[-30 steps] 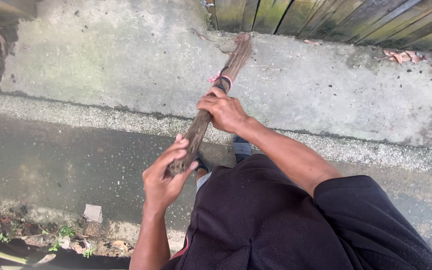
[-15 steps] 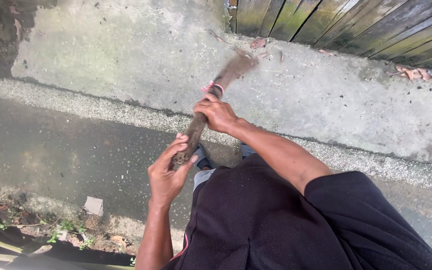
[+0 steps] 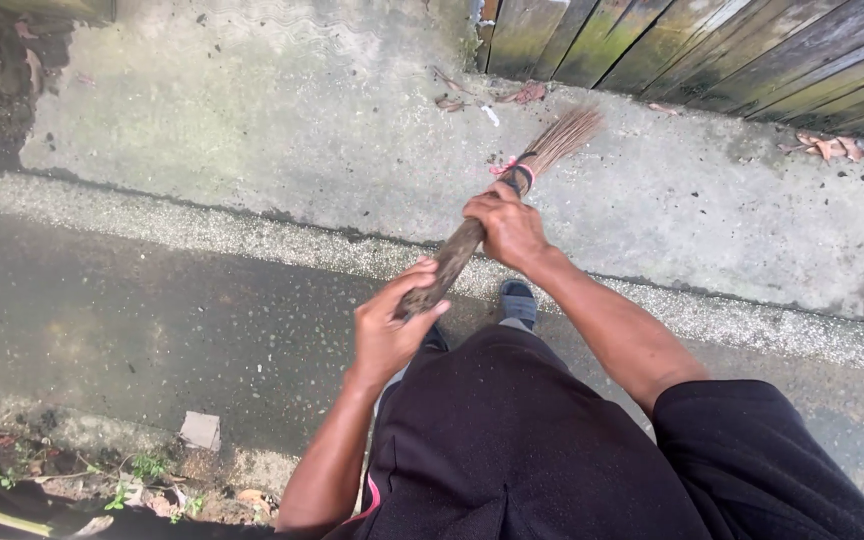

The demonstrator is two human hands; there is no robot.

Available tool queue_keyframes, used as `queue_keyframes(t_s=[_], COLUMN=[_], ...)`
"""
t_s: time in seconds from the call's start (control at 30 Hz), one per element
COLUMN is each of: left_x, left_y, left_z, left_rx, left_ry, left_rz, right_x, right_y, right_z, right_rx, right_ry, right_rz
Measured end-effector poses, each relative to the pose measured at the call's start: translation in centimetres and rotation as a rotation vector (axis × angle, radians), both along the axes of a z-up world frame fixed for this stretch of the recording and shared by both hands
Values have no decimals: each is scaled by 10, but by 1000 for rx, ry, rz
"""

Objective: Sweeping dry leaves off a concrete walkway using a traditional stick broom.

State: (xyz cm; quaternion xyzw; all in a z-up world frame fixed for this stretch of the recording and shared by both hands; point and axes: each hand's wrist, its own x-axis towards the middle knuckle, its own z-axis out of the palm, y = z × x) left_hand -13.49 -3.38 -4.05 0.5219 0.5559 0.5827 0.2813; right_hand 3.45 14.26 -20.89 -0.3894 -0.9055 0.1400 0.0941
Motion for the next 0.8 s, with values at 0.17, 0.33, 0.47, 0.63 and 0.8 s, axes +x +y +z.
queue_keyframes(t_s=[0.17, 0.33, 0.47, 0.63, 0.8], left_x=[-8, -58, -82, -98, -117], left_y=[14, -16, -36, -28, -28], left_z=[-15, 37, 78, 42, 4], left_rx=[4, 13, 16, -42, -43], left_ry=[67, 233, 217, 165, 152], left_rz=[-76, -35, -73, -36, 13], right_x=[-31, -94, -100, -109, -161], right_y=[21, -11, -39, -34, -22], right_z=[-29, 38, 74, 10, -12], right_rx=[-101, -139, -50, -54, -136], right_ry=[131, 215, 158, 91, 195], right_rz=[77, 135, 96, 30, 130])
